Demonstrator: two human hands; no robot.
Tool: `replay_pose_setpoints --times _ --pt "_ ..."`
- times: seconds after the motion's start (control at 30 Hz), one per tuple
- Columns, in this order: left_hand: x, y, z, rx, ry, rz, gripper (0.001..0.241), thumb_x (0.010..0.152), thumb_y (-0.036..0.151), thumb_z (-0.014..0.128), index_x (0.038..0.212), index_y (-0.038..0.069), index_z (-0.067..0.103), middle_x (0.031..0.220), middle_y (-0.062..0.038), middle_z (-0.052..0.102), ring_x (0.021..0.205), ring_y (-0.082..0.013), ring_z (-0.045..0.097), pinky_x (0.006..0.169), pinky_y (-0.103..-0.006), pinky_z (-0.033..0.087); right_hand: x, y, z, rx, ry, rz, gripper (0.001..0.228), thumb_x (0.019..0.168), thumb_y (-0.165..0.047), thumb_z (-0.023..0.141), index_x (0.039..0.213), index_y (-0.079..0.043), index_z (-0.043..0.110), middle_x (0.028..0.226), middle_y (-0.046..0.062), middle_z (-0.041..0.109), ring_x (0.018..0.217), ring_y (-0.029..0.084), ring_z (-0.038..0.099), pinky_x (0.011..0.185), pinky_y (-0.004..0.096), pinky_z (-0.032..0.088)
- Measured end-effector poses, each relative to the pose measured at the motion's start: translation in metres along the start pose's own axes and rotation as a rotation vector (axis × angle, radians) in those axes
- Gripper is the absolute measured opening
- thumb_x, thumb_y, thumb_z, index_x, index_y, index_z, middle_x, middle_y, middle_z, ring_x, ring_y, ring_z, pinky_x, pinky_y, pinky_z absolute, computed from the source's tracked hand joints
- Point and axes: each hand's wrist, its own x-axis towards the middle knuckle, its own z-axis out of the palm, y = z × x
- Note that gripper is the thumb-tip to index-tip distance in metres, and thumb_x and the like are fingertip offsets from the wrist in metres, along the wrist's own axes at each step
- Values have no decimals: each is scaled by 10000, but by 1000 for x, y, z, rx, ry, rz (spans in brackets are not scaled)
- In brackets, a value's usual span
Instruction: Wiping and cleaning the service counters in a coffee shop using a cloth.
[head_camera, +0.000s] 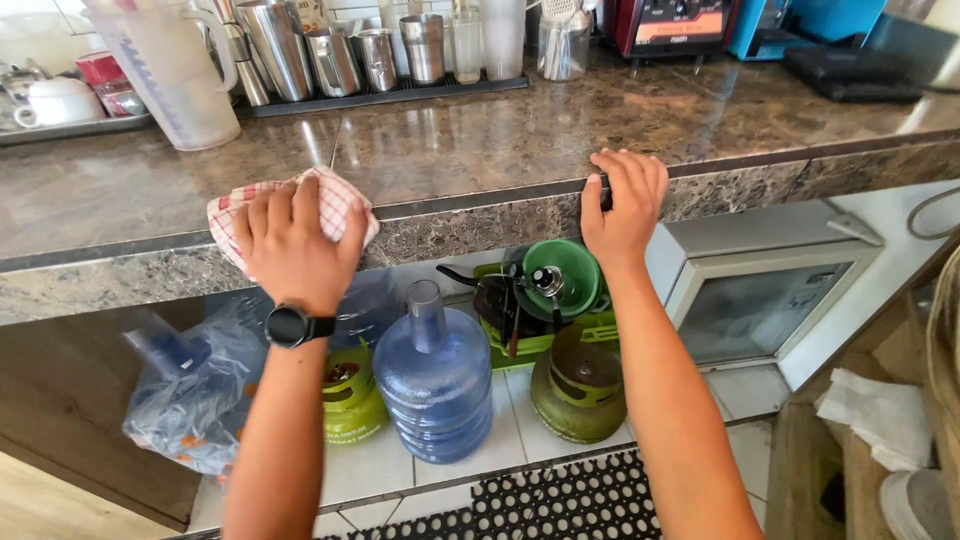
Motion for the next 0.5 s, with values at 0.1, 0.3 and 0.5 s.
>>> replay_pose_setpoints --times 0.1,0.3,0.5 --pt "15 36 20 3 21 -69 483 856 555 766 1063 119 788 941 -126 708 926 -344 677 891 -480 475 0 0 7 -51 50 5 178 974 -158 604 1065 -102 747 1059 64 711 1060 282 611 1066 480 356" --pt "66 120 40 -433 -250 72 500 911 522 654 1160 98 743 984 -190 750 925 -425 724 878 -555 497 9 -6 -11 22 -29 -2 228 1011 -128 530 1102 -90 736 1089 85 712 1081 311 620 1051 472 358" --pt "108 73 -23 -516 -458 141 441 1101 463 537 1409 151 582 1193 -124 729 1111 -326 655 1019 -561 430 21 -30 -31 29 -275 201 310 1020 -169 565 1285 -12 606 1277 170 642 1232 337 544 1162 495 267"
